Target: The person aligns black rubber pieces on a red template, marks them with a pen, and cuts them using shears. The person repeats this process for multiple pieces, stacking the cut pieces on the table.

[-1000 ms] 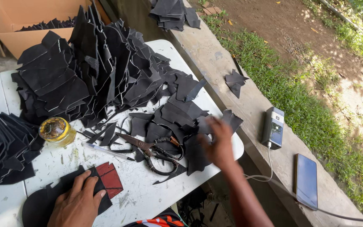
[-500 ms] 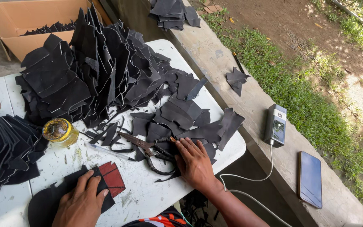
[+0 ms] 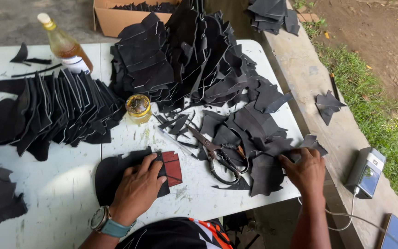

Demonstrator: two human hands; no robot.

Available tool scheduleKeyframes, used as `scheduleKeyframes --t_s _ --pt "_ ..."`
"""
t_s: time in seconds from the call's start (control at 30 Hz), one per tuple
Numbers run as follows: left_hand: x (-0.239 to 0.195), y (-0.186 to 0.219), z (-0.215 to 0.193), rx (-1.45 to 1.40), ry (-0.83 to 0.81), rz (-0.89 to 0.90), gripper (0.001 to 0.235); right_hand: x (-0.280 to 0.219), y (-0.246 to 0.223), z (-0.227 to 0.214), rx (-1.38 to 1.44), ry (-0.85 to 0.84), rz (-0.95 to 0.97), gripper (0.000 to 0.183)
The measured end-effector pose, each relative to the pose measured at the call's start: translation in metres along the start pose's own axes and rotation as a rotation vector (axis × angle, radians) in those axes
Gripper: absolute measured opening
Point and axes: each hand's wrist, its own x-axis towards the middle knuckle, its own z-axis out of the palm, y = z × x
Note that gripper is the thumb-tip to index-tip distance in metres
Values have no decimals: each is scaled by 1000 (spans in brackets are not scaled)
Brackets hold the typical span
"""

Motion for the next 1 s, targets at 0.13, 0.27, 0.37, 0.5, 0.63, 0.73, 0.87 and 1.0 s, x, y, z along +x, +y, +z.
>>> scheduleKeyframes --t_s 0.13,0.27,0.37,0.5,0.63,0.73,0.87,1.0 --pt "-1 -2 -1 -31 40 13 45 3 -3 15 258 33 27 46" --pt "-2 -1 2 -58 -28 -10 39 13 1 11 153 -29 13 55" --pt "-2 -3 5 -62 -15 26 34 8 -9 16 198 -75 2 46" --pt "-5 -4 9 -84 47 78 32 6 -20 19 245 -15 23 59" --pt "-6 -4 9 -98 82 80 33 12 -14 19 69 -12 19 64" --pt "-6 -6 9 -115 24 40 36 15 -8 31 228 17 44 50" --pt "-8 -5 6 -143 122 86 34 25 -4 32 785 83 4 38" --pt "-7 -6 6 -212 94 35 34 31 -2 -13 1600 -74 -11 15"
